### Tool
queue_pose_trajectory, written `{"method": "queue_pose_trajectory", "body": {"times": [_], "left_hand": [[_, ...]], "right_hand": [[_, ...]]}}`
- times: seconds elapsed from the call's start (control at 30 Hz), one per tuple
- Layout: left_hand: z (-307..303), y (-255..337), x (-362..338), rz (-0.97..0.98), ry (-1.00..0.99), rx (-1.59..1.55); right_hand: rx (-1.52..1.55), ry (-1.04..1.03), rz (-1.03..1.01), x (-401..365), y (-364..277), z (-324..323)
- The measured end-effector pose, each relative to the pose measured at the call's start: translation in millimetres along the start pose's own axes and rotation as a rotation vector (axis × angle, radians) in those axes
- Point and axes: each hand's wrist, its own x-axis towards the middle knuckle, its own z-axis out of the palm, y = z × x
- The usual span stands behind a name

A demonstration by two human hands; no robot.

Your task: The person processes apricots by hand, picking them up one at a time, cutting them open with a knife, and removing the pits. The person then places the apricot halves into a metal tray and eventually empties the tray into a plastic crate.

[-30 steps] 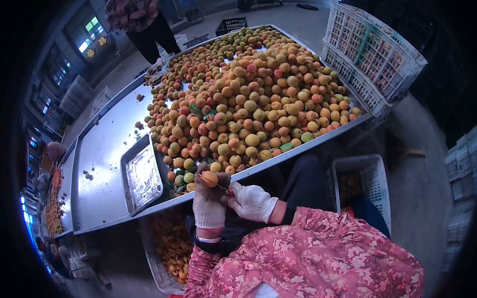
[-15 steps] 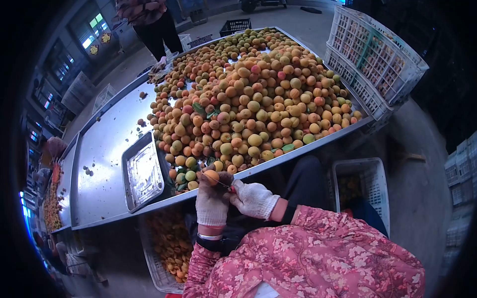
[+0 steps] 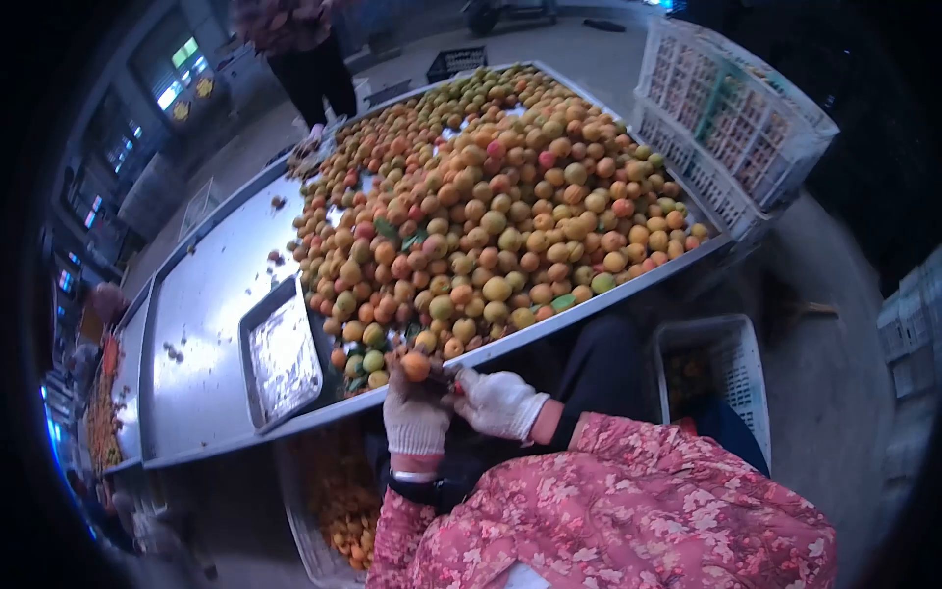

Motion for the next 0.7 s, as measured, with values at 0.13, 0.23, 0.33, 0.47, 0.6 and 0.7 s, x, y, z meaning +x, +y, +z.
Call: {"method": "queue_pose_trajectory", "body": {"times": [0.13,0.23,0.33,0.47,0.6,0.7], "left_hand": [[9,-4,0,0.047,0.028,0.071],[6,-4,2,0.088,0.036,0.174],[14,-3,-4,0.182,0.066,0.439],[11,-9,-2,0.29,0.166,0.539],[9,-5,-8,0.079,0.081,0.457],[3,-5,-7,0.03,0.018,0.413]], "right_hand": [[0.018,-0.068,0.027,1,-13,-14],[0.047,-0.09,0.083,3,-13,-13],[0.057,-0.018,-0.004,5,-2,-3],[0.103,-0.074,0.066,6,-10,-13],[-0.037,-0.031,-0.022,-4,8,-8],[0.004,-0.051,0.014,-8,8,-9]]}}
